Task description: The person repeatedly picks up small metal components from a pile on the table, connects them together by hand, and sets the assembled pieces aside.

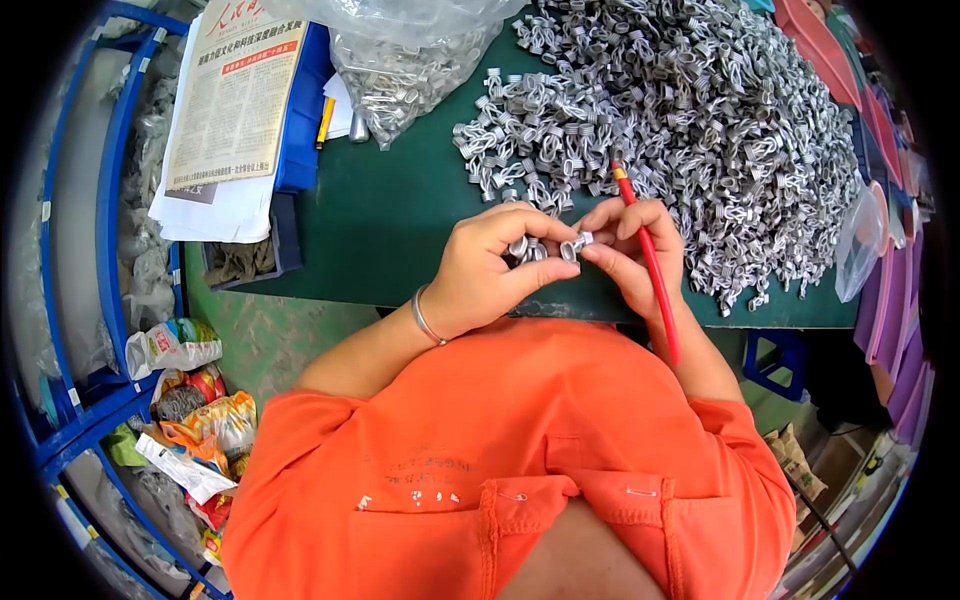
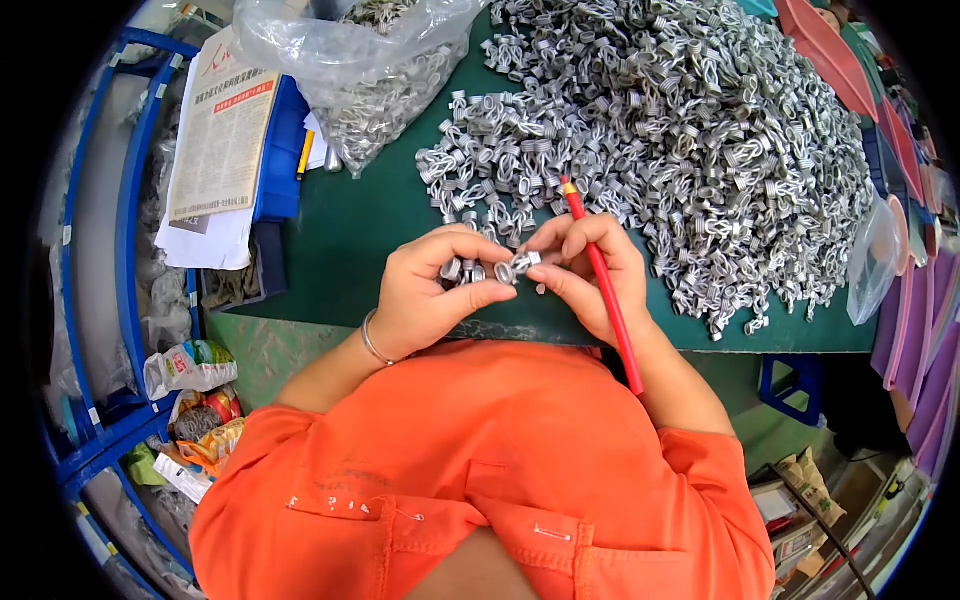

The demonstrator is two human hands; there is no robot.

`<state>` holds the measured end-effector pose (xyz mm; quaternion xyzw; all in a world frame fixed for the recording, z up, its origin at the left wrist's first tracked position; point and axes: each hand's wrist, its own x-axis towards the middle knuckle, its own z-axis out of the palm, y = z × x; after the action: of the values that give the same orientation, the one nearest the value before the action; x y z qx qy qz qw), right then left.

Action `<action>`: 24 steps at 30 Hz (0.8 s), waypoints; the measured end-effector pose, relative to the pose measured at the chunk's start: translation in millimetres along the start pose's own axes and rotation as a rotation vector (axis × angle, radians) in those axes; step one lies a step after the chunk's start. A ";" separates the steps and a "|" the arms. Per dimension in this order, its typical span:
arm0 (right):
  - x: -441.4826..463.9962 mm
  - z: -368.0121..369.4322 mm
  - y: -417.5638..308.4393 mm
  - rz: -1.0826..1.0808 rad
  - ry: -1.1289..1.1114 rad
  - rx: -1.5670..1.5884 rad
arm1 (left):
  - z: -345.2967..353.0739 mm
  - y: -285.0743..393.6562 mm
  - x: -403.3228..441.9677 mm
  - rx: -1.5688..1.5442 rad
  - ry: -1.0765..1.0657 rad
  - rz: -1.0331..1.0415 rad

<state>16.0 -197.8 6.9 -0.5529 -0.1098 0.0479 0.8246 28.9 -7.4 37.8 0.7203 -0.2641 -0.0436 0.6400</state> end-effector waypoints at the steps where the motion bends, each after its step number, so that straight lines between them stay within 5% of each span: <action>1: -0.1 -1.5 2.0 -0.077 0.003 -0.061 | 2.0 0.2 -1.9 -0.079 0.051 -0.132; 6: 3.6 4.1 -10.2 -0.342 -0.003 -0.273 | 5.3 -4.1 -1.3 -0.481 0.109 -0.597; 14: 13.0 19.8 -22.1 -0.483 -0.121 -0.414 | 6.7 -10.3 -2.8 -0.893 0.093 -0.709; 17: 11.6 20.6 -22.8 -0.416 -0.194 -0.378 | 0.7 -8.4 -3.0 -1.220 0.127 -0.907; 21: 27.6 6.0 -11.4 -0.322 0.042 -0.762 | -19.0 -23.3 -23.4 -1.333 0.104 -0.701; 24: 35.3 11.3 0.8 -0.377 -0.152 -1.051 | -49.1 -28.9 -54.8 -1.331 0.029 -0.532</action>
<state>47.6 -180.2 14.8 -0.8552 -0.2749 -0.1218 0.4222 11.0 61.9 4.2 0.2178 0.0117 -0.3405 0.9146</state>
